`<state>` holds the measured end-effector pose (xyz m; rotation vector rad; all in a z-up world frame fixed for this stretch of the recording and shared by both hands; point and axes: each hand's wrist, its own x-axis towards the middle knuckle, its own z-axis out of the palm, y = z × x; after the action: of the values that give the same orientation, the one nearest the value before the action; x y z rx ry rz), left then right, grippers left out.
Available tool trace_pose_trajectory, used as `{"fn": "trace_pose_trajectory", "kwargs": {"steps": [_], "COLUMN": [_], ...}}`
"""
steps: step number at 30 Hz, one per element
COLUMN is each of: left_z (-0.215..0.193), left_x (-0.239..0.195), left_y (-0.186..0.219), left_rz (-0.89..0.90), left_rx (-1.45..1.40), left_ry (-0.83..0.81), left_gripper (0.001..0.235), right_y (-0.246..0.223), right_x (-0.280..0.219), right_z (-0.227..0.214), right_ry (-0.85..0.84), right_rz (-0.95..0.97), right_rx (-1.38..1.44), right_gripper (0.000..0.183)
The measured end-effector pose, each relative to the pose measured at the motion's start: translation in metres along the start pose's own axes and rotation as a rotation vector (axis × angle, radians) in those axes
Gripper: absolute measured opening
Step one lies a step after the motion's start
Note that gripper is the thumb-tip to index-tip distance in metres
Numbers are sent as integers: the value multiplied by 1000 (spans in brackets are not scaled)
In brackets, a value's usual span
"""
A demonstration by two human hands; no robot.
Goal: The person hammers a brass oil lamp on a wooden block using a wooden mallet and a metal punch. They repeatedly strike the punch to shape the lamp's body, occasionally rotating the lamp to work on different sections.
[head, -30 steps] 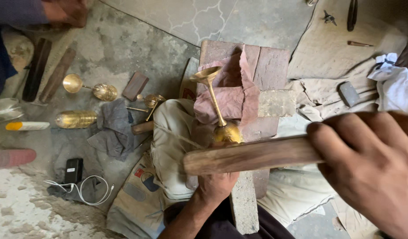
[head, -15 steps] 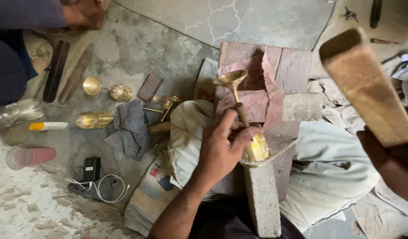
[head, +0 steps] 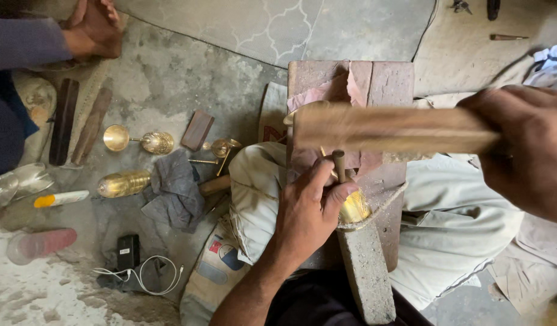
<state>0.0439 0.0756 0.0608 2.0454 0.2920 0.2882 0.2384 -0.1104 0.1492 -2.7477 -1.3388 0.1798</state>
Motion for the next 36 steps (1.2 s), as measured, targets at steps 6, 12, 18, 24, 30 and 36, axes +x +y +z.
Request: {"fn": "trace_pose_trajectory", "kwargs": {"steps": [6,12,18,24,30,36], "left_z": [-2,-6,-7,-7,-9,-2], "left_x": [1,3,4,2,-2,-9], "left_y": [6,10,7,4,-3,-12], "left_rz": [51,130,169,147,219,149], "left_rx": [-41,22,52,-9,0,89], "left_ry": [-2,-27,-117,-165,-215,-334], "left_gripper": [34,36,23,32,38,49], "right_y": [2,14,12,19,7,-3], "right_x": [-6,-36,-50,-64,-85,-85], "right_z": [-1,27,43,51,45,35], "right_ry": [-167,-139,-314,-278,-145,53], "right_rz": [48,99,210,217,259,198], "right_rx": [-92,-214,-295,-176,-209,66], "right_gripper": [46,46,41,36,37,28]}}
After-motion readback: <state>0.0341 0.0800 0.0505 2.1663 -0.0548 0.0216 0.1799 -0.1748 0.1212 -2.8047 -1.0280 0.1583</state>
